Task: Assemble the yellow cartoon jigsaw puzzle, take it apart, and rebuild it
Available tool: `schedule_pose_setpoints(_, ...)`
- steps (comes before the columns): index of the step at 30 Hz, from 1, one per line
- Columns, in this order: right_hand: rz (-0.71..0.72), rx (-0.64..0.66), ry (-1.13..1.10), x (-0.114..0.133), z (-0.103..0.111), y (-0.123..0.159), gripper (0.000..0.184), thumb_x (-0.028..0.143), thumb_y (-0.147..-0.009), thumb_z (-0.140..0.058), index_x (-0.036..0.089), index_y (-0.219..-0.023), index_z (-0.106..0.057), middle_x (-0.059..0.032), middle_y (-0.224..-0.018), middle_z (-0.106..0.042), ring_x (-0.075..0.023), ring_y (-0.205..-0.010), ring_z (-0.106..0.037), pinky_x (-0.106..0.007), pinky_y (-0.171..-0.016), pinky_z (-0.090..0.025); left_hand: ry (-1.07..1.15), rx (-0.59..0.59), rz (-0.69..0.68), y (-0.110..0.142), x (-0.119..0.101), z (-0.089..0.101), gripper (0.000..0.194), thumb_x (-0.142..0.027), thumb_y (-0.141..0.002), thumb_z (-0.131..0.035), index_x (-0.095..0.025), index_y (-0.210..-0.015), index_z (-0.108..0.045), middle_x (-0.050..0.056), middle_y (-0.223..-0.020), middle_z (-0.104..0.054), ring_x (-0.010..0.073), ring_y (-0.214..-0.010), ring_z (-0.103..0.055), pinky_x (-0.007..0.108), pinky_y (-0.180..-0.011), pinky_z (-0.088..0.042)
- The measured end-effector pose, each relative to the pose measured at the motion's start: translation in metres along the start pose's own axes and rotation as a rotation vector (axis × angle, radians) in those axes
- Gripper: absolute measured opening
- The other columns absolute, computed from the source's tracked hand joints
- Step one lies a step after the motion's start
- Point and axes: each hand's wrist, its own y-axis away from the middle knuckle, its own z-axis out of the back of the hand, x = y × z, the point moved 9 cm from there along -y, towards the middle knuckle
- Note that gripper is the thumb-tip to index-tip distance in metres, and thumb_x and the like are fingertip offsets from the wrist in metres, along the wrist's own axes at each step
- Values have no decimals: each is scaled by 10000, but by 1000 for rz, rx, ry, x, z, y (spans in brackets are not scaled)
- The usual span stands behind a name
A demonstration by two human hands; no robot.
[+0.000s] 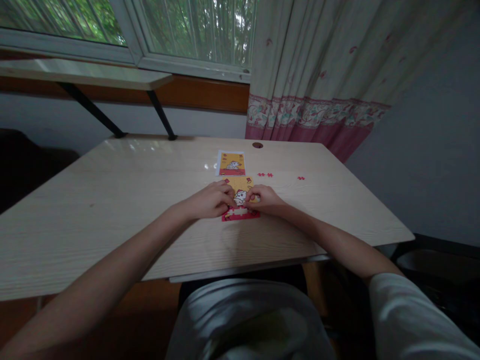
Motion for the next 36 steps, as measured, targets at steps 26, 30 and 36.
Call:
schedule_pose_setpoints(26,-29,3,48,0,-2,1,93,283,-694,-660,191,-703,-657,10,-731,-624,-113,-722,-529,-223,-687,-358,2,21,36,1,3,-3,280,-135,-738,-502,-246,-897,-703,44,-892,-611,194,-887,-513,344,-863,-376)
schedule_pose_setpoints(30,-40,2,68,0,-3,1,88,275,-681,-673,194,-707,-655,14,-730,-623,-115,-718,-528,-223,-677,-354,0,23,33,0,2,-3,279,-129,-736,-505,-248,-888,-706,42,-885,-611,197,-892,-513,346,-863,-372)
schedule_pose_setpoints(36,-35,16,61,0,-3,0,83,275,-685,-676,198,-700,-651,13,-742,-628,-121,-735,-534,-227,-690,-355,2,27,40,0,1,-1,250,-130,-731,-512,-245,-828,-712,40,-864,-616,206,-890,-502,355,-864,-364)
